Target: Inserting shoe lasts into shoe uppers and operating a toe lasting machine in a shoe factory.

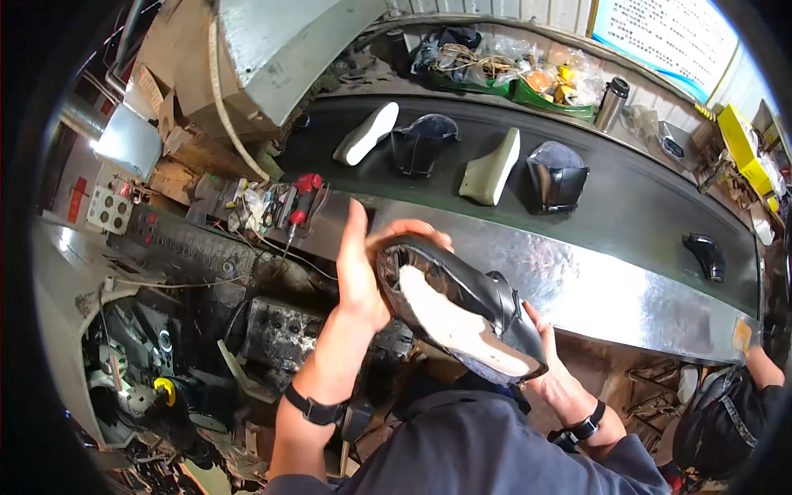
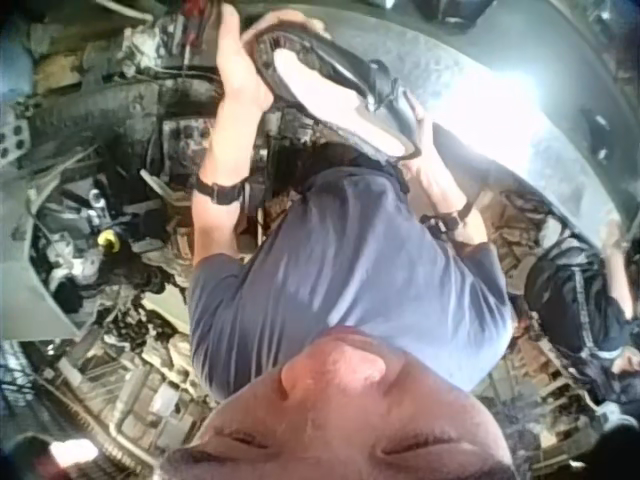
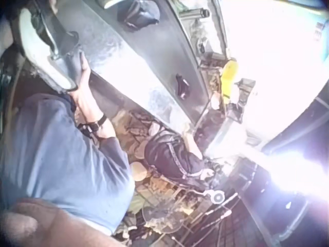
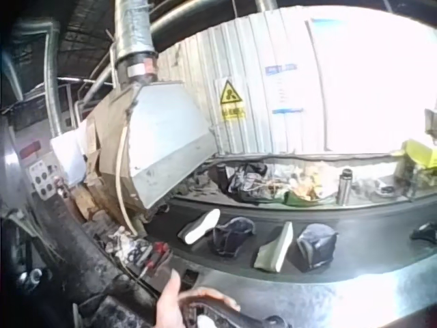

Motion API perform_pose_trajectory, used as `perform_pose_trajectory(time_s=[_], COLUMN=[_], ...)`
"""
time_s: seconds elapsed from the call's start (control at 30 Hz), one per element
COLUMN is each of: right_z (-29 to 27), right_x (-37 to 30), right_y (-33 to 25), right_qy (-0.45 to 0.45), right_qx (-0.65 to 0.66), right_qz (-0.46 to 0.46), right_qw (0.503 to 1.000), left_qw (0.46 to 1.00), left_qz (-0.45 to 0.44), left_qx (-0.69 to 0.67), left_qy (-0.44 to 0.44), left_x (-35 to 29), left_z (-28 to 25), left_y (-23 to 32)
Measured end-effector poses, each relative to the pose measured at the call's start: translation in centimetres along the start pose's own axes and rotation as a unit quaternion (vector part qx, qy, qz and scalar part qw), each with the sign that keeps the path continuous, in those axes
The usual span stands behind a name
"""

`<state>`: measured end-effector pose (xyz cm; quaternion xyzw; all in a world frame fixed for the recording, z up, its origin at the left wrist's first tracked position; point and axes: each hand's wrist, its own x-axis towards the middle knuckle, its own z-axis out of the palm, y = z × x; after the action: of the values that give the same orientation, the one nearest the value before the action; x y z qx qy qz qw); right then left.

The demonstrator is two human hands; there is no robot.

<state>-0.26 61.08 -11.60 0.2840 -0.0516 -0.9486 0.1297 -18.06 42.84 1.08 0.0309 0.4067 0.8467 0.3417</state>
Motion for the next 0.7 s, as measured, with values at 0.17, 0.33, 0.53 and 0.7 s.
perform_pose_trajectory(time_s=[0.17,0.33,0.53,0.7], right_z=[-0.1,-0.9,-0.9,-8.8], right_x=[-0.7,-1.0,-5.7,-6.6], right_y=[-0.8,-0.8,1.1,-0.8], right_qy=[-0.009,-0.011,-0.01,0.03], right_qx=[0.0,0.019,-0.22,-0.755], right_qz=[-0.014,-0.087,-0.409,-0.552], right_qw=[1.0,0.996,0.885,0.353], left_qw=[0.989,0.924,0.969,0.991], left_qz=[0.084,0.259,0.14,0.057], left_qx=[0.074,0.207,0.108,0.074], left_qy=[-0.095,-0.188,-0.17,-0.099], left_x=[-0.3,1.0,3.9,4.0], left_z=[1.5,4.1,2.6,4.6], left_y=[-2.8,-4.4,-2.7,-3.5])
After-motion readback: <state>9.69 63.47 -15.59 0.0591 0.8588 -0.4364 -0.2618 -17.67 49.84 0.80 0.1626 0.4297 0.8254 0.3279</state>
